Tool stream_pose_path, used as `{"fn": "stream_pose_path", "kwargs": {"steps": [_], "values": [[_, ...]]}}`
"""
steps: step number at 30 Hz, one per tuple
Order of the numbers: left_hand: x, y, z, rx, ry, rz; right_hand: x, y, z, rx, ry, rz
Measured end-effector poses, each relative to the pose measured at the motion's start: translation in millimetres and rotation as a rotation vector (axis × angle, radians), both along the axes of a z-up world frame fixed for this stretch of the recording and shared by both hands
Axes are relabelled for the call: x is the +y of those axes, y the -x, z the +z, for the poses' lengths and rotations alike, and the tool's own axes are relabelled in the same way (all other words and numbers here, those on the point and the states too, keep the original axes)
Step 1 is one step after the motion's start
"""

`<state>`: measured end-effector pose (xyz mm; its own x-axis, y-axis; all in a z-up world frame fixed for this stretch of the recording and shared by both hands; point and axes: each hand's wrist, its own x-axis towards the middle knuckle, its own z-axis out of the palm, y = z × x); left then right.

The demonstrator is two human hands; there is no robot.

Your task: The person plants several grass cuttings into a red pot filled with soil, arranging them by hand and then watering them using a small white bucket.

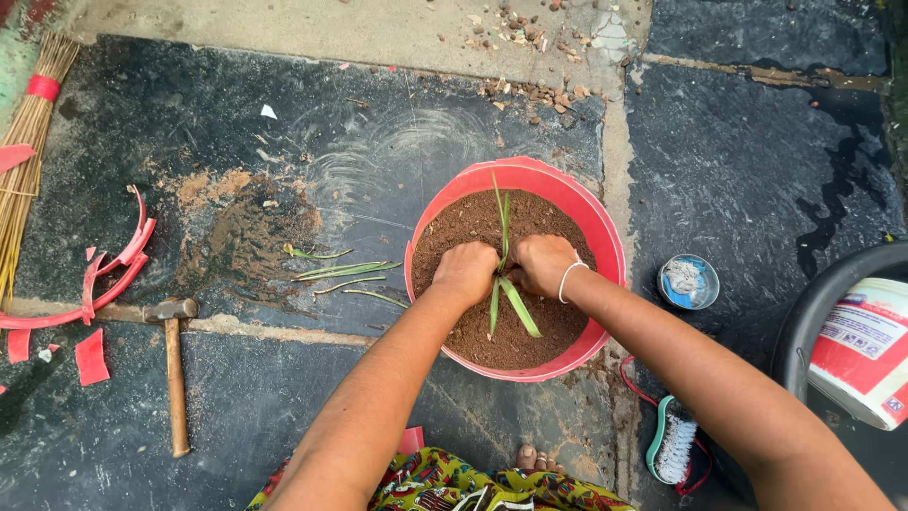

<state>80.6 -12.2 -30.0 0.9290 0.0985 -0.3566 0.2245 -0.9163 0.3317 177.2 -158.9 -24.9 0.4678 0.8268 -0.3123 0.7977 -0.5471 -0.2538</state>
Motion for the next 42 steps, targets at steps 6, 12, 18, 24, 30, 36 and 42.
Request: {"fn": "stream_pose_path", "kwargs": {"steps": [6, 12, 18, 24, 30, 36, 42], "values": [[1, 1, -5, -0.064, 0.001, 0.007, -2, 5, 5, -0.015, 0.016, 0.040], [18, 26, 29, -0.106, -0.061, 0.062, -34, 2, 37, 0.023, -0.288, 0.010], [31, 66, 48, -0.353, -0.181, -0.051, -38, 1, 38, 0.043, -0.186, -0.012], [5, 23, 65, 0.099, 0.089, 0.194, -17, 16, 30, 0.056, -0.181, 0.021], [5, 9, 35, -0.166, 0.537, 0.382, -13, 12, 32, 0.091, -0.037, -0.093], [14, 23, 23, -0.281, 0.485, 0.383, -5, 15, 24, 0.194, -0.183, -0.123], [6, 36, 37, -0.364, 0.324, 0.275, -3, 18, 32, 0.125, -0.185, -0.098]]}}
